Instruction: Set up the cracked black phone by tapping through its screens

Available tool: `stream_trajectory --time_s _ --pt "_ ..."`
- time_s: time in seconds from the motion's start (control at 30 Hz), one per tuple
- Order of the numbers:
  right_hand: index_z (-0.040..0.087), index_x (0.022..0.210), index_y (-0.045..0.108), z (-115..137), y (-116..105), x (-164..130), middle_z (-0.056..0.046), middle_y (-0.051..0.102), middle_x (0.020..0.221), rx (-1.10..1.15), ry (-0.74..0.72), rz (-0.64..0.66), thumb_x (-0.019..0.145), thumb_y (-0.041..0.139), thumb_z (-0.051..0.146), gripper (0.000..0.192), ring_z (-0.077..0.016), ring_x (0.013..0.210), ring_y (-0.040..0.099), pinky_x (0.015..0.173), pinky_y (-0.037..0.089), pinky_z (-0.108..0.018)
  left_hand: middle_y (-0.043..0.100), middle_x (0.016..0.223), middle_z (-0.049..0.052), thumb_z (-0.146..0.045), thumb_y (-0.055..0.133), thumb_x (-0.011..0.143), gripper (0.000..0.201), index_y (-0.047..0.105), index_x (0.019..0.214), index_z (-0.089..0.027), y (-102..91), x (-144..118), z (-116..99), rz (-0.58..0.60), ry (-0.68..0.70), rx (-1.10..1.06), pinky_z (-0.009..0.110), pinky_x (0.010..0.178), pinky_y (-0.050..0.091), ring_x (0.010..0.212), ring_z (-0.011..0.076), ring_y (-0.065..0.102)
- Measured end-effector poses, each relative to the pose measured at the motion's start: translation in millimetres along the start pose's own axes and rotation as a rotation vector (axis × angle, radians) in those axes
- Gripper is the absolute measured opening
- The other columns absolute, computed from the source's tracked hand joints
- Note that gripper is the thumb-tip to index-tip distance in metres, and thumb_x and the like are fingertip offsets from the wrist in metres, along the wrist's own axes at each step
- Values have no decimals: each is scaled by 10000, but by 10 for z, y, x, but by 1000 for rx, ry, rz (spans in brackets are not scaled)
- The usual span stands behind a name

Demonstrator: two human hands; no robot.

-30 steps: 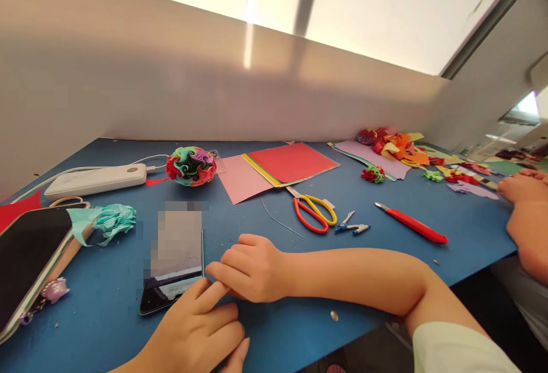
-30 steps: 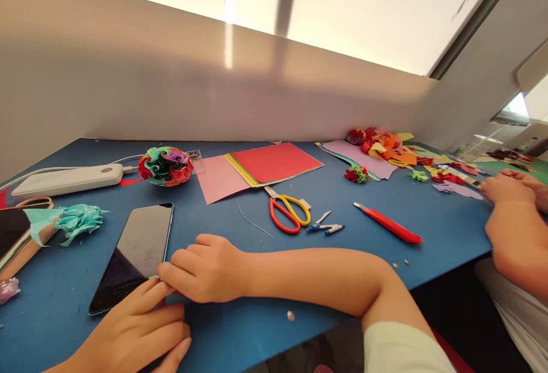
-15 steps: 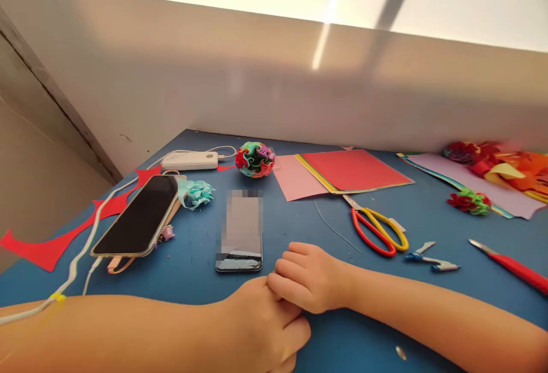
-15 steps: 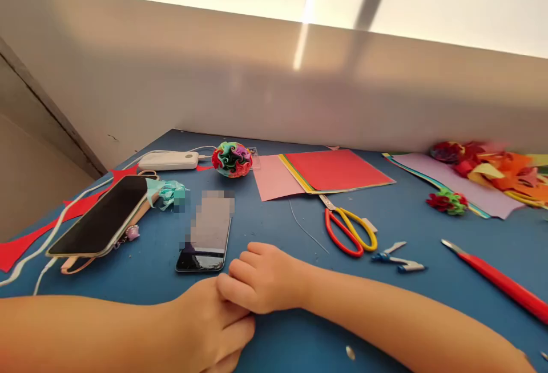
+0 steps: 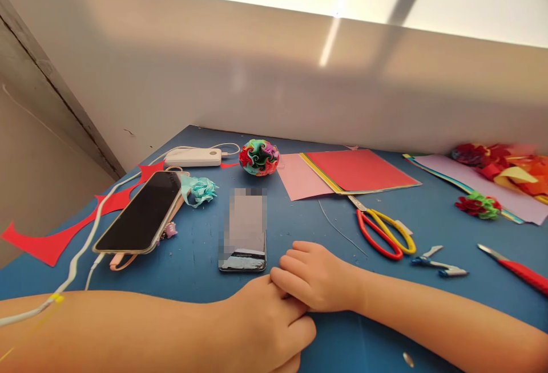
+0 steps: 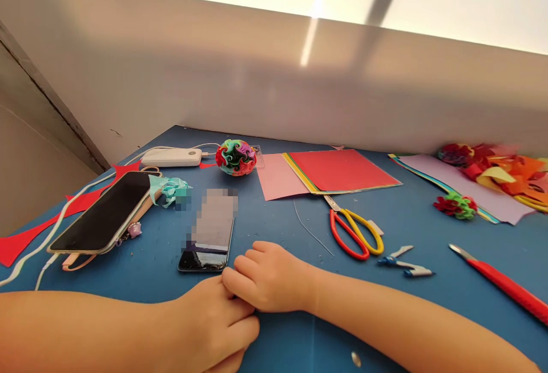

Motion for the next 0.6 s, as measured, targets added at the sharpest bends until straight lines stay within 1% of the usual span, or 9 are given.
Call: stream_trajectory --time_s 0.13,0.23,0.3,0.37,0.43,0.47,0.5,0.57,0.6 --pt "161 751 523 -7 3 -6 27 399 568 10 11 -1 882 356 125 216 -114 497 276 490 222 -277 465 696 35 -192 506 719 42 479 734 -164 3 -1 8 4 -3 0 304 569 355 614 168 351" --pt "162 793 534 -15 13 -21 30 410 562 38 28 -5 873 362 125 193 -115 491 293 490 225 -281 461 682 38 -203 487 728 41 489 725 -162 5 -17 -33 -11 19 -3 311 546 352 597 168 345" --pt "156 851 547 -50 16 -33 20 449 571 67 74 -13 873 370 163 179 -122 507 341 504 251 -287 443 621 36 -186 476 733 72 504 672 -162 -59 -32 -73 -80 44 46 316 503 318 559 168 338" --pt "131 946 551 -135 15 -46 -27 546 658 103 177 -22 885 378 250 219 -149 597 448 566 320 -309 399 537 24 -161 462 729 148 498 586 -174 -201 -54 -75 -188 50 130 318 473 273 516 169 342" --pt "99 1064 526 -259 26 -68 -109 621 860 151 326 -18 893 387 346 331 -206 788 533 695 377 -370 369 490 13 -161 435 742 213 472 534 -188 -366 -75 98 -240 -81 224 320 463 246 484 166 356" --pt "89 1128 501 -324 42 -83 -144 621 974 181 406 -6 893 398 380 388 -237 897 539 767 380 -410 362 484 6 -181 406 777 256 446 524 -196 -424 -96 291 -202 -236 269 323 456 223 463 159 343" --pt "89 1193 468 -385 67 -101 -165 603 1074 219 482 14 892 412 398 435 -263 997 523 831 366 -448 391 509 9 -198 381 809 254 479 574 -190 -500 -151 520 -174 -424 311 318 459 222 466 162 359" --pt "110 1303 392 -475 140 -136 -176 544 1222 319 608 68 887 444 417 520 -297 1151 458 929 316 -512 395 520 28 -151 331 837 264 510 643 -154 -645 -308 931 -136 -739 372 298 447 147 459 182 369" --pt "126 1345 353 -503 182 -151 -175 510 1279 381 656 97 883 458 430 562 -306 1209 418 967 283 -540 402 532 34 -126 316 835 278 509 636 -143 -656 -371 1096 -80 -837 352 286 447 150 458 180 366"
Point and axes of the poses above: each hand's wrist, its own x-axis towards the middle knuckle, its own y-axis out of the palm, z = x × y, the point moved 8 cm from there along x, towards the middle knuckle
